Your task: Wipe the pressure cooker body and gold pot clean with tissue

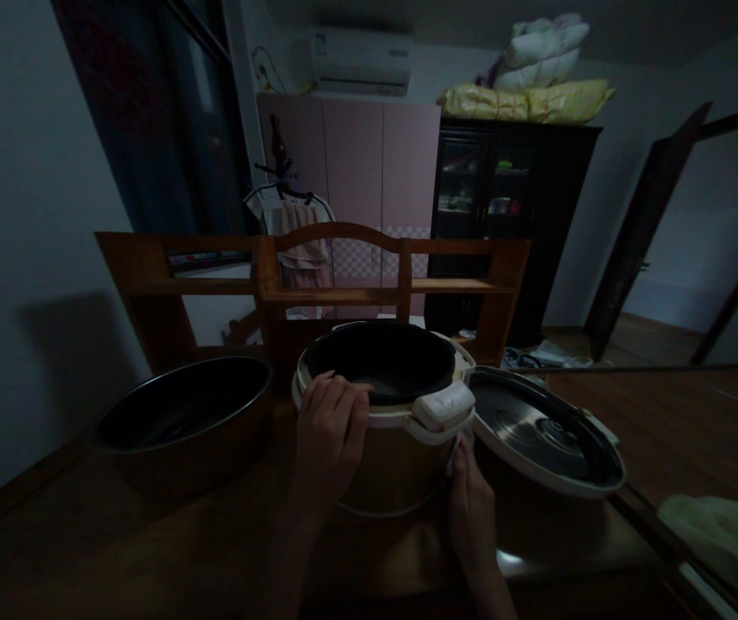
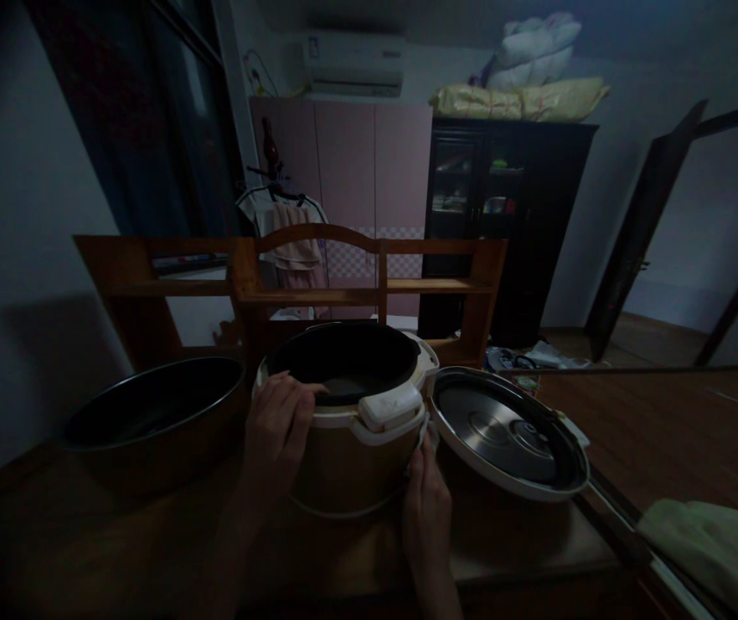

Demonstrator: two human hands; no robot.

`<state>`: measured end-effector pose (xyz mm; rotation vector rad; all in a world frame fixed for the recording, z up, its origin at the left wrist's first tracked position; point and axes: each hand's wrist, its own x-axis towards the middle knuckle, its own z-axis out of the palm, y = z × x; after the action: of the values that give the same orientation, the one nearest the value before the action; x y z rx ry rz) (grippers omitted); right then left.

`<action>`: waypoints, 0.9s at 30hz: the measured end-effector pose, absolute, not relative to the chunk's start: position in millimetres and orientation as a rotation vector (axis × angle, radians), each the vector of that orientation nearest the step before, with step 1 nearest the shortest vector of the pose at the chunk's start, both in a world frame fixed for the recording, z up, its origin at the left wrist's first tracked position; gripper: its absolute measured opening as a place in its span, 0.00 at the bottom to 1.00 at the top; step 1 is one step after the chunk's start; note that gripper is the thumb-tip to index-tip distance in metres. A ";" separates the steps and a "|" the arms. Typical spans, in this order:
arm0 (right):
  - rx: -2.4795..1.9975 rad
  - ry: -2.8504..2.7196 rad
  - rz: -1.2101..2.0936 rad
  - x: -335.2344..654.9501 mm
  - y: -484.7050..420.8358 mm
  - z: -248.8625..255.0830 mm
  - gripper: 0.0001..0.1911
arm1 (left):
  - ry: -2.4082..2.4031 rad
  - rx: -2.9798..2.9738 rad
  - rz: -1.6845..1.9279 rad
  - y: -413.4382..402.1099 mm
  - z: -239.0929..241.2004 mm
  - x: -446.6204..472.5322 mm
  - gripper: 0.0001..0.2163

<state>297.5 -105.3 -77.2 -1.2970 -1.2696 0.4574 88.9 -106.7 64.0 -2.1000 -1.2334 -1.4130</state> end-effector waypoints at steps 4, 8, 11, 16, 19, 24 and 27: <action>-1.327 -1.209 0.452 296.2 -110.1 -68.2 0.29 | -1.250 -2.103 -1.408 -106.3 64.3 88.9 0.10; -1.380 -1.156 0.482 296.2 -114.4 -63.4 0.27 | -1.248 -2.106 -1.413 -106.1 64.3 88.7 0.10; -1.362 -1.186 0.479 297.2 -115.2 -63.8 0.25 | -1.242 -2.099 -1.426 -105.9 64.2 88.7 0.10; -1.378 -1.194 0.428 300.4 -113.6 -67.7 0.26 | -1.225 -2.109 -1.422 -105.6 64.3 89.1 0.10; -1.393 -1.188 0.398 302.5 -112.5 -71.2 0.27 | -1.238 -2.118 -1.413 -106.0 64.4 89.2 0.11; -1.401 -1.190 0.392 304.5 -112.2 -76.2 0.29 | -1.235 -2.107 -1.419 -106.1 64.0 89.0 0.11; -1.390 -1.194 0.397 304.6 -112.3 -77.3 0.30 | -1.233 -2.109 -1.416 -105.6 63.8 88.5 0.11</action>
<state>304.6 -112.3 -77.3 -1.3897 -1.1936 0.3969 88.5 -105.6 63.8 -2.1089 -1.2331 -1.4161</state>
